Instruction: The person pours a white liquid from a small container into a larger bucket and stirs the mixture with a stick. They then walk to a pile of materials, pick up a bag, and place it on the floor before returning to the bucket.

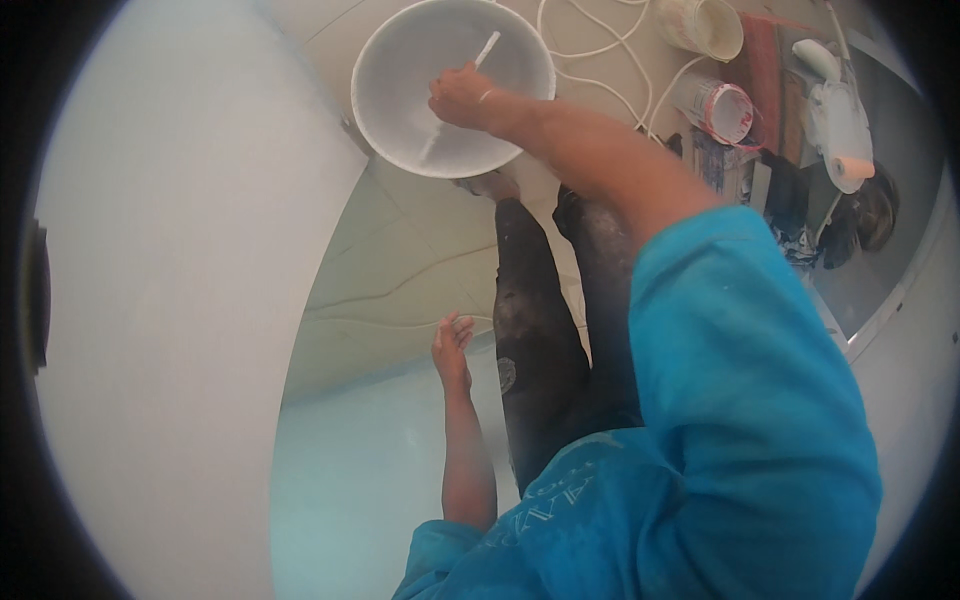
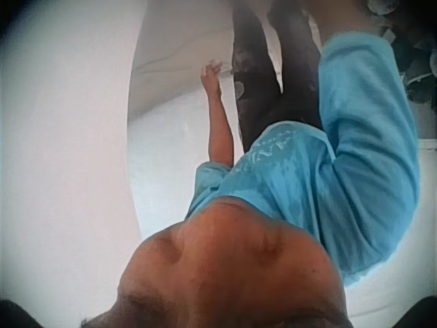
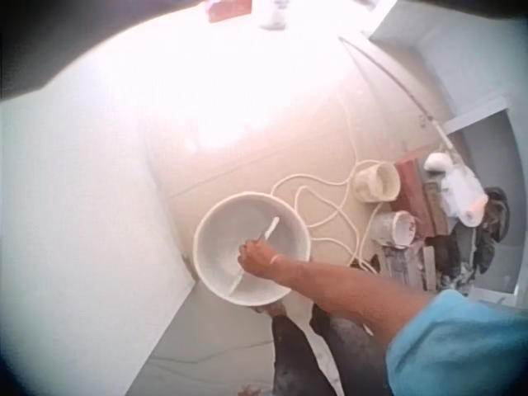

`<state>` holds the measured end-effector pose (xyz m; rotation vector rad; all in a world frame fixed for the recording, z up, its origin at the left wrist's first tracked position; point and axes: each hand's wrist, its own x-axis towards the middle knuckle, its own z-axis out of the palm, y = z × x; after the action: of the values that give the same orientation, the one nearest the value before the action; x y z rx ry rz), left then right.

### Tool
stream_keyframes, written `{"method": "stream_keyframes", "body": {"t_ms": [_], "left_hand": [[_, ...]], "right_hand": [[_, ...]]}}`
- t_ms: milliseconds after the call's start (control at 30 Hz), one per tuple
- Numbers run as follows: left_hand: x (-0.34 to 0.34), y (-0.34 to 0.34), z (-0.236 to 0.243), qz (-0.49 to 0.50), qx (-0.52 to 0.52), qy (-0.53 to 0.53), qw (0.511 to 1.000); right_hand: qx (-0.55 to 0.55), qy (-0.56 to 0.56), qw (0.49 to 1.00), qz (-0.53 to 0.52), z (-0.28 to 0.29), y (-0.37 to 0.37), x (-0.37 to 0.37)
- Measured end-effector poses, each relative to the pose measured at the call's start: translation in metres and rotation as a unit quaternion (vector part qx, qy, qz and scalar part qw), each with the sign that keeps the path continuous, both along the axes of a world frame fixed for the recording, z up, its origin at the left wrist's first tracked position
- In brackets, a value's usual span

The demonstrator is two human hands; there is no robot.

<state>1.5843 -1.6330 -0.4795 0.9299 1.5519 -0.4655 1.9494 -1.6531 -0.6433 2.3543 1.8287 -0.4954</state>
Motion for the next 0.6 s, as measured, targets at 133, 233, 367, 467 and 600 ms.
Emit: {"method": "stream_keyframes", "body": {"t_ms": [133,233,367,467,600], "left_hand": [[0.004,0.001,0.004,0.004,0.001,-0.019,1.000],[0.006,0.002,0.010,-0.008,-0.001,-0.042,0.999],[-0.002,-0.001,-0.006,-0.009,-0.005,-0.057,0.998],[0.009,-0.008,0.001,-0.027,0.003,-0.033,0.999],[0.008,-0.007,0.004,-0.035,0.010,-0.015,0.999]], "right_hand": [[0.024,0.065,0.979,-0.191,0.006,0.008,-0.007],[0.002,0.088,0.949,-0.301,0.011,0.004,-0.006],[-0.046,0.186,0.858,-0.477,0.017,0.011,-0.002],[-0.028,0.240,0.734,-0.635,0.000,0.009,-0.015],[0.070,0.453,0.352,-0.816,0.054,0.005,-0.014]]}}
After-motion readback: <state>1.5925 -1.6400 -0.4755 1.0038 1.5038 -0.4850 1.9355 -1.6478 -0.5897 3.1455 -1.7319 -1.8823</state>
